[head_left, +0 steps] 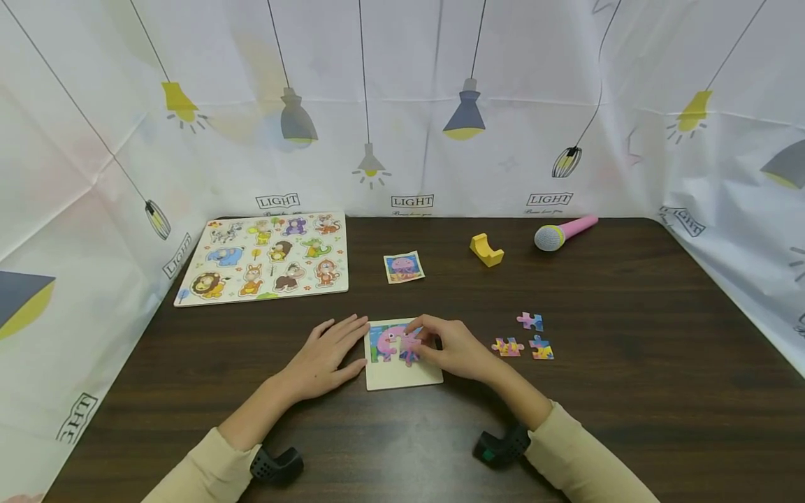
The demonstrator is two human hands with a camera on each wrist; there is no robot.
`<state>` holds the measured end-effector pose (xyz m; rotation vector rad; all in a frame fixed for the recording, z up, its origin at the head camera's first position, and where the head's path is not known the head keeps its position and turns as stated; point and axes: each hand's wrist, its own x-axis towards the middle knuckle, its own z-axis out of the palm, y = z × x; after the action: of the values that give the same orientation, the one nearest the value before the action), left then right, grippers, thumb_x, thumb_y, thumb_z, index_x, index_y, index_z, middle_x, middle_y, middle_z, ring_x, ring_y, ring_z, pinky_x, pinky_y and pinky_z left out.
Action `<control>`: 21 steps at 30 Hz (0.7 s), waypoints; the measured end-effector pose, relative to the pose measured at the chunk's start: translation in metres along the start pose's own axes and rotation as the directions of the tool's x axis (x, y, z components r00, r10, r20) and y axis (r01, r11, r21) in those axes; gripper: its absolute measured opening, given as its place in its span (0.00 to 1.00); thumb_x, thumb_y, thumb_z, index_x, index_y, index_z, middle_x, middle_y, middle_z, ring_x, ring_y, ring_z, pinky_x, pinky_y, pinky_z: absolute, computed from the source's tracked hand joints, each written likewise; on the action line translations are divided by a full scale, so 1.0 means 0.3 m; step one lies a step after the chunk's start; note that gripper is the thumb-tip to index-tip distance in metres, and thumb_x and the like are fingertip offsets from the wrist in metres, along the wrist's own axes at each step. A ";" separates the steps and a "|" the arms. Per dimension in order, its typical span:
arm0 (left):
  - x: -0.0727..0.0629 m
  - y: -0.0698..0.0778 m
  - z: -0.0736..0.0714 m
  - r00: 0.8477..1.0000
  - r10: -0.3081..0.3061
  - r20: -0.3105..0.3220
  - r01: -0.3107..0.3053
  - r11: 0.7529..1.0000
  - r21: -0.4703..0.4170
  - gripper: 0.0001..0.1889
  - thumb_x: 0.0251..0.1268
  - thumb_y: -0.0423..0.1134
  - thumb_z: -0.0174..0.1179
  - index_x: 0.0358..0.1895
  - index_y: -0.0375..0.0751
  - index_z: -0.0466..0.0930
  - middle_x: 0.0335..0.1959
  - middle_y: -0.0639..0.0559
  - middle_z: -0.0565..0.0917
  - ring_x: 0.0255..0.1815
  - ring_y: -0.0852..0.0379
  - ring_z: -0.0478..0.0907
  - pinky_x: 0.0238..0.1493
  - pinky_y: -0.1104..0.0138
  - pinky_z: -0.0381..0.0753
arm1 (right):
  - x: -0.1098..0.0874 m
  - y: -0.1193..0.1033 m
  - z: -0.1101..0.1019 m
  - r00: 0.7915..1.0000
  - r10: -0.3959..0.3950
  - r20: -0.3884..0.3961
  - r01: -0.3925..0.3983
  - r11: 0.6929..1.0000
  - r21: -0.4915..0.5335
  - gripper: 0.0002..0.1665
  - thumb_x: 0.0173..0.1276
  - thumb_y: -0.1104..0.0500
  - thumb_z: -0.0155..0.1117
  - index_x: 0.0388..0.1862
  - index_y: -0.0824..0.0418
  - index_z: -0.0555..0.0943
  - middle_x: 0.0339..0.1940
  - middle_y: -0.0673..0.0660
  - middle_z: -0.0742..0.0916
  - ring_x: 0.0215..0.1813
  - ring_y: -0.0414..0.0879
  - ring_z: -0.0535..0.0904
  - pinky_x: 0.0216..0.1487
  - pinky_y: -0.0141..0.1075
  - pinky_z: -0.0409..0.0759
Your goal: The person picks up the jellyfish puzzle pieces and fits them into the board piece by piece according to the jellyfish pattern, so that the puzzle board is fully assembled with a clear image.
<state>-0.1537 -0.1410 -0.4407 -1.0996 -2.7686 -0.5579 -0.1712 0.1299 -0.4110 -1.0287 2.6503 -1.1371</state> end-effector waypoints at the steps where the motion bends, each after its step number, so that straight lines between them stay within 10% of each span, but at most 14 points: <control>1: 0.001 0.000 -0.001 1.000 -0.001 0.001 0.001 1.000 0.000 0.31 0.68 0.51 0.48 0.69 0.40 0.59 0.70 0.48 0.59 0.70 0.51 0.52 0.64 0.48 0.49 | 0.003 -0.001 0.004 1.000 -0.007 0.001 0.007 1.000 -0.007 0.14 0.62 0.60 0.64 0.47 0.57 0.78 0.28 0.44 0.81 0.29 0.39 0.72 0.30 0.31 0.73; 21: 0.001 0.001 -0.005 1.000 -0.007 0.015 0.007 1.000 0.001 0.30 0.68 0.52 0.47 0.69 0.41 0.58 0.70 0.49 0.58 0.70 0.52 0.51 0.64 0.48 0.50 | 0.037 -0.014 0.040 0.999 -0.019 -0.050 0.010 0.987 -0.159 0.13 0.57 0.60 0.68 0.43 0.57 0.81 0.28 0.44 0.79 0.35 0.43 0.67 0.37 0.36 0.64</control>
<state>-0.1537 -0.1412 -0.4391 -1.0984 -2.7862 -0.5509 -0.1735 0.1137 -0.4149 -1.0588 2.8178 -0.9805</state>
